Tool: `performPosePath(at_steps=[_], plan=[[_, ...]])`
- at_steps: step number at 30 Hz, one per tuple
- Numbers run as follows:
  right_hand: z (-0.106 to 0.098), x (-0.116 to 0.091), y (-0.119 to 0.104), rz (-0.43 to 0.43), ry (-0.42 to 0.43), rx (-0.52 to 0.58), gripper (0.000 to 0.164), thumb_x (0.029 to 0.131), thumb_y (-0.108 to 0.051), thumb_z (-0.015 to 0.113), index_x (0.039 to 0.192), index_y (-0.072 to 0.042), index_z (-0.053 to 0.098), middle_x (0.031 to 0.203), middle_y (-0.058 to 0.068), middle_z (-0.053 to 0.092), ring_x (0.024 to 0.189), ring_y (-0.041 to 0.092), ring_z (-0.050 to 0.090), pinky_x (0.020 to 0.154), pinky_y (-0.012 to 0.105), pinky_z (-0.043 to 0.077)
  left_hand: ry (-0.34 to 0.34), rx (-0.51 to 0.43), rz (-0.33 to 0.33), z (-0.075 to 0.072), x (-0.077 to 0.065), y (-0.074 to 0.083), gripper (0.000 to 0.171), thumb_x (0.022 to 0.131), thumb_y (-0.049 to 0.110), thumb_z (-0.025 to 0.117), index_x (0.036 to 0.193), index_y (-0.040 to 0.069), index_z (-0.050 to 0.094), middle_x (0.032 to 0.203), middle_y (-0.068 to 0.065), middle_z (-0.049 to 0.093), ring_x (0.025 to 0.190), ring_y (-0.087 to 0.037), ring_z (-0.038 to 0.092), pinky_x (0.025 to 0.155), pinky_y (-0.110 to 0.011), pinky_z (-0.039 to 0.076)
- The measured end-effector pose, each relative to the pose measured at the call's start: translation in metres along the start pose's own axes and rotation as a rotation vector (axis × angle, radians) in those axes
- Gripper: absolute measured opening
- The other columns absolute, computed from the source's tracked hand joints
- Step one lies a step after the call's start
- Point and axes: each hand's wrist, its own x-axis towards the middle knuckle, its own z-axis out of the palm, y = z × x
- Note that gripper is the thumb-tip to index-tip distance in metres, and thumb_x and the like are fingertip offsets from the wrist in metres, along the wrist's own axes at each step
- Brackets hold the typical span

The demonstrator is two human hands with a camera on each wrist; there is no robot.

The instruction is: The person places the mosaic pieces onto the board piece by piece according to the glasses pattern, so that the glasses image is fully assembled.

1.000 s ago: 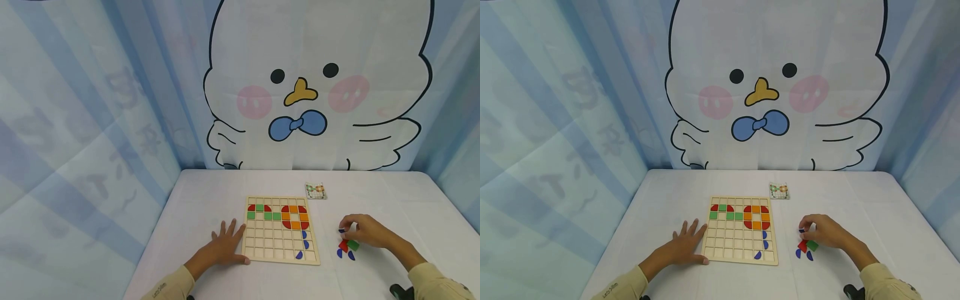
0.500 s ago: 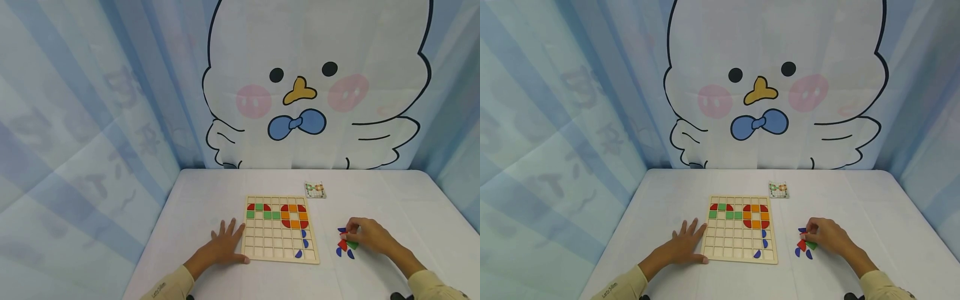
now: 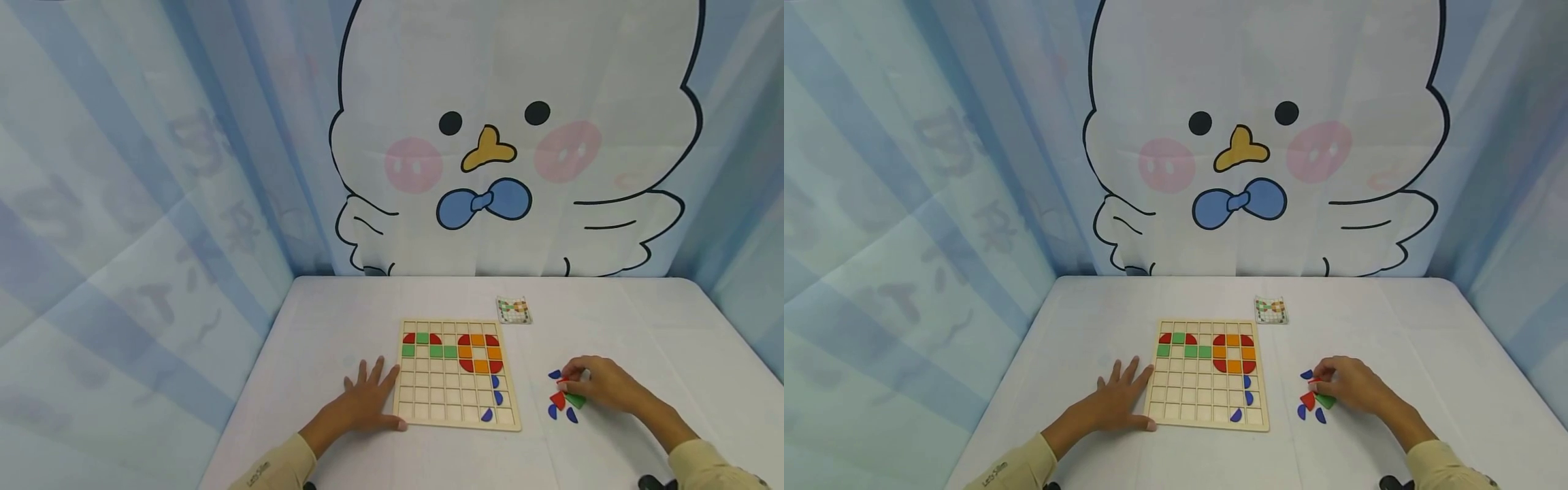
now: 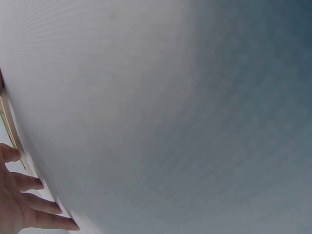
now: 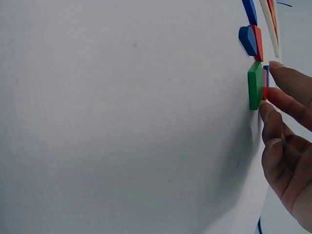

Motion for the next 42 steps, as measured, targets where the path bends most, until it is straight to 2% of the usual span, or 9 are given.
performPosePath(at_steps=[5, 10, 18, 29, 36, 42], plan=[[-0.0018, 0.0002, 0.0038, -0.024, -0.037, 0.010, 0.027, 0.085, -0.021, 0.080, 0.108, -0.008, 0.074, 0.094, -0.002, 0.066, 0.091, 0.017, 0.056, 0.086, 0.049, 0.056, -0.002, 0.011, 0.005, 0.0004, -0.0005, -0.0007, 0.108, 0.077, 0.072, 0.071, 0.160, 0.019, 0.026, 0.166, -0.022, 0.018, 0.148, -0.058, 0.015, 0.106, -0.077, 0.029], [-0.0016, 0.0003, 0.0060, -0.047, -0.035, 0.017, 0.026, 0.085, -0.023, 0.080, 0.106, -0.010, 0.074, 0.095, -0.003, 0.067, 0.092, 0.017, 0.058, 0.089, 0.052, 0.055, -0.003, 0.016, 0.006, 0.0003, 0.0001, -0.0010, 0.108, 0.077, 0.072, 0.070, 0.160, 0.019, 0.026, 0.166, -0.022, 0.017, 0.148, -0.058, 0.014, 0.106, -0.077, 0.029], [-0.0019, 0.0031, 0.0048, -0.021, -0.040, 0.007, 0.021, 0.084, -0.022, 0.082, 0.097, -0.013, 0.069, 0.091, -0.003, 0.064, 0.087, 0.016, 0.055, 0.085, 0.046, 0.056, -0.013, -0.002, -0.004, -0.0005, -0.0002, 0.0003, 0.108, 0.077, 0.072, 0.071, 0.161, 0.019, 0.025, 0.167, -0.021, 0.016, 0.149, -0.057, 0.013, 0.107, -0.077, 0.028], [-0.0011, -0.0015, 0.0006, -0.036, -0.030, 0.000, 0.020, 0.084, -0.021, 0.081, 0.096, -0.014, 0.067, 0.089, -0.002, 0.062, 0.084, 0.016, 0.053, 0.079, 0.037, 0.054, -0.010, 0.019, -0.020, 0.0017, 0.0021, -0.0007, 0.108, 0.076, 0.072, 0.071, 0.160, 0.021, 0.025, 0.167, -0.019, 0.017, 0.149, -0.055, 0.013, 0.107, -0.076, 0.028], [0.0000, -0.0050, -0.0007, -0.055, -0.016, -0.012, 0.022, 0.084, -0.017, 0.080, 0.102, -0.011, 0.070, 0.093, -0.003, 0.065, 0.087, 0.016, 0.055, 0.082, 0.040, 0.054, -0.007, 0.010, -0.013, 0.0016, 0.0007, -0.0004, 0.108, 0.077, 0.072, 0.071, 0.160, 0.020, 0.026, 0.167, -0.019, 0.017, 0.149, -0.056, 0.014, 0.107, -0.076, 0.028], [0.0018, -0.0061, 0.0001, -0.050, -0.010, -0.018, 0.018, 0.086, -0.018, 0.079, 0.101, -0.012, 0.070, 0.092, -0.003, 0.064, 0.087, 0.017, 0.054, 0.080, 0.039, 0.053, -0.005, 0.013, -0.007, 0.0017, 0.0002, -0.0007, 0.108, 0.077, 0.072, 0.070, 0.160, 0.021, 0.026, 0.167, -0.019, 0.017, 0.149, -0.055, 0.014, 0.107, -0.076, 0.028]])
